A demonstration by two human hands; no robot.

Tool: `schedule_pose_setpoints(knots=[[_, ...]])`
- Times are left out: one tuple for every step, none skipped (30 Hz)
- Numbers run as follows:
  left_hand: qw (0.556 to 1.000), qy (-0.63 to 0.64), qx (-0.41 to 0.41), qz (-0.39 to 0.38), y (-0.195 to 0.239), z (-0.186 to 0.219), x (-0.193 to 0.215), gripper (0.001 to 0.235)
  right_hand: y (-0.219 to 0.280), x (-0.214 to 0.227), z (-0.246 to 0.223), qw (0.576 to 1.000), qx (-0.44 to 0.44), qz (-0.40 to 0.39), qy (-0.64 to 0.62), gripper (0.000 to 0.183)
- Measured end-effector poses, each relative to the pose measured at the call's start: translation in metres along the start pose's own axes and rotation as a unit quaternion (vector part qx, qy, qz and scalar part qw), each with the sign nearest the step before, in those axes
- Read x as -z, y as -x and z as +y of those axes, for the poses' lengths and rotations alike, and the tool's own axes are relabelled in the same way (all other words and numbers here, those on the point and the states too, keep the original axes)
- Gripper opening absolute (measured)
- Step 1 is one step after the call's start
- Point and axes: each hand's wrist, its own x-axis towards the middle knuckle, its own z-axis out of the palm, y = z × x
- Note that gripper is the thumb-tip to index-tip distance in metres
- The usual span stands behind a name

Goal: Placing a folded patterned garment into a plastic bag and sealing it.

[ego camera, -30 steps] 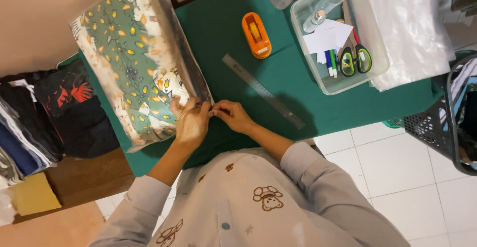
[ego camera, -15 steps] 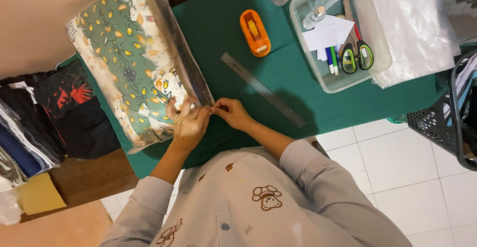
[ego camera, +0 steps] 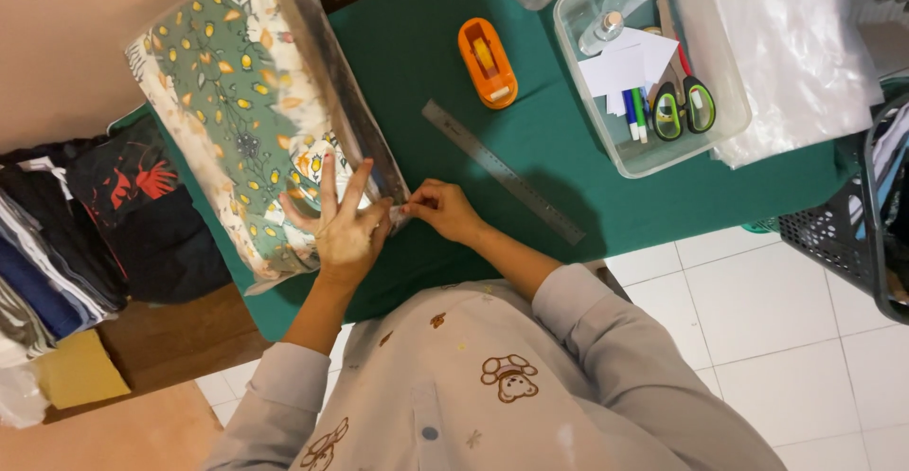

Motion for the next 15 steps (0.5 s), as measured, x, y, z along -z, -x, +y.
schedule_pose_setpoints(knots=[[1.000,0.001,0.000,-0.001,0.000,0.001,0.000,0.007,0.000,0.002,-0.001,1.000,-0.001,0.000,0.000,0.011],[1.000,-0.003,0.003,0.003,0.000,0.001,0.000,0.008,0.000,0.004,-0.002,1.000,0.012,0.003,0.023,0.010],[1.000,-0.007,0.006,0.006,-0.001,0.002,0.001,0.009,-0.001,0.006,-0.003,0.999,0.026,0.005,0.045,0.009],[1.000,-0.007,0.007,0.007,-0.001,0.002,0.001,0.009,-0.001,0.009,-0.003,0.999,0.026,0.004,0.046,0.009],[1.000,-0.005,0.004,0.010,-0.001,0.002,0.002,0.009,-0.002,0.012,-0.003,0.995,0.045,0.023,0.086,0.009],[1.000,-0.004,0.001,0.013,-0.002,0.002,0.003,0.009,-0.003,0.015,-0.003,0.989,0.063,0.043,0.126,0.010],[1.000,-0.003,0.001,0.014,-0.001,0.001,0.002,0.009,-0.003,0.020,-0.004,0.989,0.064,0.042,0.128,0.010],[1.000,-0.005,-0.002,0.018,0.000,0.001,0.002,0.010,-0.005,0.026,-0.006,0.982,0.088,0.084,0.146,0.009],[1.000,-0.006,-0.006,0.021,0.000,0.000,0.001,0.011,-0.006,0.032,-0.008,0.972,0.112,0.126,0.163,0.009],[1.000,-0.006,-0.005,0.024,0.000,0.000,0.001,0.011,-0.005,0.042,-0.026,0.972,0.115,0.125,0.165,0.009],[1.000,-0.003,0.000,0.020,0.000,0.000,0.001,0.010,-0.004,0.052,-0.044,0.959,0.116,0.194,0.169,0.005],[1.000,0.000,0.005,0.015,0.000,0.001,0.000,0.010,-0.002,0.062,-0.061,0.943,0.117,0.262,0.172,0.007],[1.000,0.001,0.006,0.018,-0.001,0.001,0.001,0.010,-0.005,0.071,-0.066,0.942,0.119,0.261,0.173,0.007],[1.000,0.004,0.010,0.013,-0.001,0.001,0.002,0.010,-0.007,0.081,-0.071,0.929,0.143,0.315,0.132,0.007],[1.000,0.008,0.014,0.007,-0.001,0.002,0.002,0.010,-0.009,0.090,-0.075,0.911,0.166,0.367,0.090,0.007]])
